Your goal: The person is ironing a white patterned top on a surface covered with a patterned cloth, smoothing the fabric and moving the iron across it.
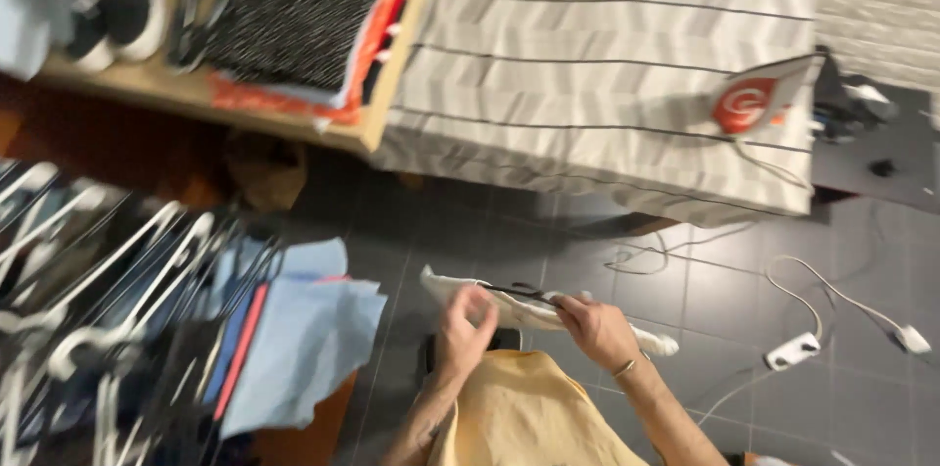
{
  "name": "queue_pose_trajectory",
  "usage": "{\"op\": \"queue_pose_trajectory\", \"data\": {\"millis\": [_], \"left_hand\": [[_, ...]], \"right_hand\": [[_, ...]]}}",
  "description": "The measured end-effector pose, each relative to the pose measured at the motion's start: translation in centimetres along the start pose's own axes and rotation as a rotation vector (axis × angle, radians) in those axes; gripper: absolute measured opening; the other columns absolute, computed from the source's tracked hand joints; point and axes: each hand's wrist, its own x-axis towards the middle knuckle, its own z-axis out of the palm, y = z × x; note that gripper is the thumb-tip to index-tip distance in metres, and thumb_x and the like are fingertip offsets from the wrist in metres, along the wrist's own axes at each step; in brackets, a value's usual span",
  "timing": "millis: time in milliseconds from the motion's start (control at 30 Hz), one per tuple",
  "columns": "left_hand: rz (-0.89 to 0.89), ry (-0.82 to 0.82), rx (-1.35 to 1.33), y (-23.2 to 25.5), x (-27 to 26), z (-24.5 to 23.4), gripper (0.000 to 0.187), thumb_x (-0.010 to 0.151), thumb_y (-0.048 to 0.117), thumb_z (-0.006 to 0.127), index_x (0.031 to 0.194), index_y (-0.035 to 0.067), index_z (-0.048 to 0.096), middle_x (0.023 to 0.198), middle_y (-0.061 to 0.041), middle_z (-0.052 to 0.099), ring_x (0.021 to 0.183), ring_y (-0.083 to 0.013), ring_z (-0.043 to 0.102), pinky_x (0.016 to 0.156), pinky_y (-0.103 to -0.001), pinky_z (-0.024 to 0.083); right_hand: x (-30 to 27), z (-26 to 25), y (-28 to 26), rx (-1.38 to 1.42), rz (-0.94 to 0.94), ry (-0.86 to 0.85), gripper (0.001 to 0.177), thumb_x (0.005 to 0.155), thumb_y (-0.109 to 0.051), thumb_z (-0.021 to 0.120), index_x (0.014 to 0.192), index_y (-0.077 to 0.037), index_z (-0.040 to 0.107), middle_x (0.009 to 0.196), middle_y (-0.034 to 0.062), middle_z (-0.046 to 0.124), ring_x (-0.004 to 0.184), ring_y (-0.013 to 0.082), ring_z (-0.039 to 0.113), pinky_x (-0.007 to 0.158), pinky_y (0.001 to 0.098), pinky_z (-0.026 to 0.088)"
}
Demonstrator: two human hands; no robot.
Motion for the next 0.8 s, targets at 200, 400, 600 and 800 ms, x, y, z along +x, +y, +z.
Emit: {"op": "queue_pose_trajectory", "data": {"millis": [200, 400, 600, 800], "left_hand": [[0.379, 0.05, 0.129, 2.3, 8.7, 1.3, 0.029, 0.089, 0.014, 0.064, 0.117, 0.009, 0.072, 0.121, -0.009, 0.066, 0.117, -0.0275, 0.062, 0.107, -0.042, 0.045], [0.496, -0.11, 0.158, 3.9, 13.8, 2.1, 0.031, 0.085, 0.014, 0.066, 0.114, 0.003, 0.07, 0.119, -0.014, 0.069, 0.119, -0.0363, 0.062, 0.105, -0.048, 0.049], [0.492, -0.053, 0.164, 1.8, 21.0, 2.8, 0.019, 0.086, -0.005, 0.058, 0.096, 0.003, 0.072, 0.127, -0.017, 0.065, 0.13, -0.0403, 0.056, 0.109, -0.05, 0.045], [0.502, 0.002, 0.253, -1.9, 29.3, -0.2, 0.028, 0.082, -0.006, 0.056, 0.099, 0.007, 0.073, 0.119, -0.015, 0.073, 0.124, -0.0395, 0.062, 0.109, -0.047, 0.047]], "right_hand": [[-1.7, -4.2, -1.4, 0.114, 0.098, 0.267, 0.026, 0.098, -0.033, 0.056, 0.114, -0.019, 0.071, 0.103, -0.0007, 0.08, 0.079, 0.0271, 0.075, 0.06, 0.0408, 0.056], [0.2, -6.1, -2.1, 0.21, 0.214, 0.419, 0.026, 0.098, -0.028, 0.059, 0.115, -0.015, 0.074, 0.103, 0.0, 0.082, 0.084, 0.022, 0.078, 0.066, 0.0356, 0.058], [5.9, -8.0, -4.7, 0.123, 0.14, 0.494, 0.02, 0.097, -0.031, 0.062, 0.104, -0.016, 0.072, 0.103, -0.0068, 0.071, 0.076, 0.0194, 0.072, 0.059, 0.036, 0.055], [12.9, -7.9, -6.8, 0.093, 0.226, 0.523, 0.02, 0.097, -0.033, 0.061, 0.102, -0.019, 0.074, 0.108, -0.0112, 0.071, 0.08, 0.0153, 0.073, 0.058, 0.035, 0.056]]}}
